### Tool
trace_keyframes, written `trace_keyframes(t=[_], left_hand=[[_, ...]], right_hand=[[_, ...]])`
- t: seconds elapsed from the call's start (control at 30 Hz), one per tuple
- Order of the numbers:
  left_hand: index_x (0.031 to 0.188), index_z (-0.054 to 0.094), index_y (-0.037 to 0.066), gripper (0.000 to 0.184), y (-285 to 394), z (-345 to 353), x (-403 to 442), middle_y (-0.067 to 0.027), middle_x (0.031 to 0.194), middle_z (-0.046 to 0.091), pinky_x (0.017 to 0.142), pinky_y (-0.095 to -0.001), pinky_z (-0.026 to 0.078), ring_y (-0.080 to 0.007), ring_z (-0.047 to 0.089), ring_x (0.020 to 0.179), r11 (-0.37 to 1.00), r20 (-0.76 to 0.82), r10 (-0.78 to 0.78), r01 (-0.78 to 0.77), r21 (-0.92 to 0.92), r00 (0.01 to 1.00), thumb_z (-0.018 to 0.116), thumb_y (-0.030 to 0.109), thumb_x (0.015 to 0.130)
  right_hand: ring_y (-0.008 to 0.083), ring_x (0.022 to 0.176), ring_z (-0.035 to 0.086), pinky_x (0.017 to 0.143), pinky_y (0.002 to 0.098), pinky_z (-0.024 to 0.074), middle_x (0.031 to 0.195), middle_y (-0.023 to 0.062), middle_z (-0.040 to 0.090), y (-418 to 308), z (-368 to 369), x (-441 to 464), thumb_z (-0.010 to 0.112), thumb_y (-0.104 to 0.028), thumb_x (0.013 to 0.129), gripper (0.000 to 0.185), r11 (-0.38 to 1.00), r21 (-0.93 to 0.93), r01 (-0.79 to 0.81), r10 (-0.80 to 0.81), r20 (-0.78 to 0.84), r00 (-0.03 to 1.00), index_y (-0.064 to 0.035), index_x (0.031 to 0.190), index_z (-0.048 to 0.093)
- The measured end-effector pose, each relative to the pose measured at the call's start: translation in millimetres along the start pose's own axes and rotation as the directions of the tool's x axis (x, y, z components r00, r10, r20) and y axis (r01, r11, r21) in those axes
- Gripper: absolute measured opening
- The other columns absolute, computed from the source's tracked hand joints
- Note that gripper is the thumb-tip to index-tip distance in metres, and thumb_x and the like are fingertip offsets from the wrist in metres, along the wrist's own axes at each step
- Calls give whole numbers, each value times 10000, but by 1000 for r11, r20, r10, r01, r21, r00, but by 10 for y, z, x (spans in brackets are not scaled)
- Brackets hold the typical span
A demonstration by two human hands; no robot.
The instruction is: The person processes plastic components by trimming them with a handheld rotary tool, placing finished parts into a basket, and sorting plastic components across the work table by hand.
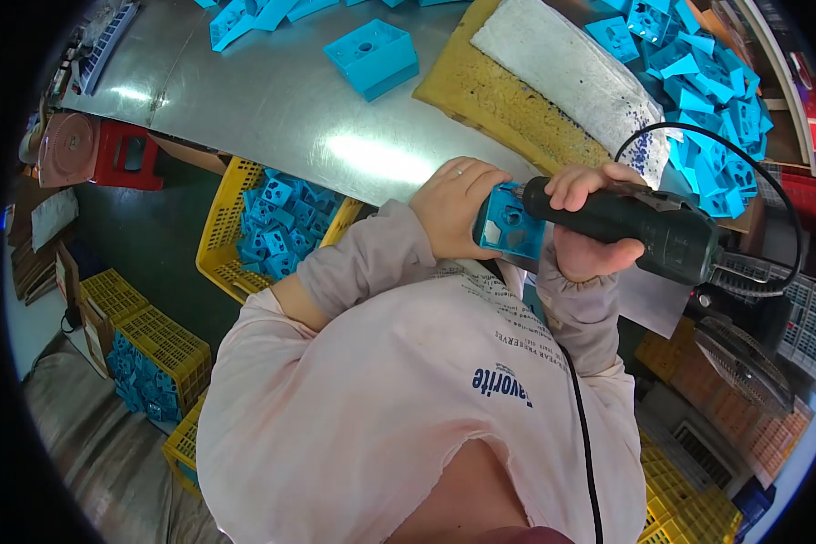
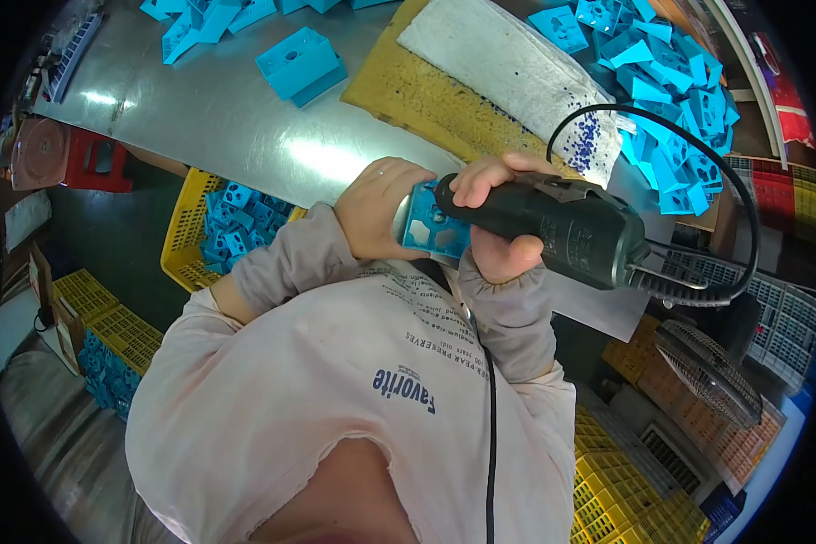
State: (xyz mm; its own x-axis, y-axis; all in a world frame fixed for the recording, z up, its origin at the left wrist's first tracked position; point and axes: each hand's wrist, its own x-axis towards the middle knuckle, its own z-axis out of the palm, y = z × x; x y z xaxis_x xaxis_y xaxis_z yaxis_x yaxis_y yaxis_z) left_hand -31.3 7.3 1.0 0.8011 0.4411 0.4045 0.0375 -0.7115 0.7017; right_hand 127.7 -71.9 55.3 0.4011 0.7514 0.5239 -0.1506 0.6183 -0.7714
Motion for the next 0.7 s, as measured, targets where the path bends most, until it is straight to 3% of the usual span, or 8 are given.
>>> trace_keyframes(t=[0.03,0.13,0.23,0.53,0.7], left_hand=[[1202,499,23,776,-2,4,4,-149,1095,564,947,-438,417,-339,553,1037,1000,-10,0,0,3,1000,852,341,588],[1179,512,33,743,-13,6,10,-147,1080,565,936,-436,423,-339,557,1028,1000,-3,-22,22,-3,1000,847,342,593],[1163,524,39,721,-16,-5,15,-148,1066,566,928,-433,427,-340,561,1017,999,-8,-27,27,-34,1000,846,339,592],[1174,529,44,729,-35,-6,6,-145,1072,569,939,-433,425,-339,562,1028,999,-6,-28,28,-19,1000,849,335,586],[1176,533,45,737,-16,-23,10,-145,1075,568,948,-433,423,-345,557,1039,999,-1,-40,40,-29,999,851,333,577]], right_hand=[[225,710,568,707,388,475,790,101,574,-5,23,9,653,-681,776,852,999,35,-15,15,-15,1000,-14,1256,432],[225,708,567,706,388,475,781,100,572,8,17,27,646,-685,778,848,998,-24,-49,49,-5,999,-15,1251,432],[204,639,532,659,376,449,758,68,550,3,-15,34,477,-785,812,871,990,-134,-52,56,26,998,-35,1251,433],[203,626,529,634,374,447,753,69,547,-9,-7,26,463,-786,817,864,994,-105,38,-35,33,999,-38,1247,441],[204,629,530,634,373,450,748,70,542,4,18,20,473,-788,811,858,993,-119,-12,16,25,1000,-40,1231,451]])
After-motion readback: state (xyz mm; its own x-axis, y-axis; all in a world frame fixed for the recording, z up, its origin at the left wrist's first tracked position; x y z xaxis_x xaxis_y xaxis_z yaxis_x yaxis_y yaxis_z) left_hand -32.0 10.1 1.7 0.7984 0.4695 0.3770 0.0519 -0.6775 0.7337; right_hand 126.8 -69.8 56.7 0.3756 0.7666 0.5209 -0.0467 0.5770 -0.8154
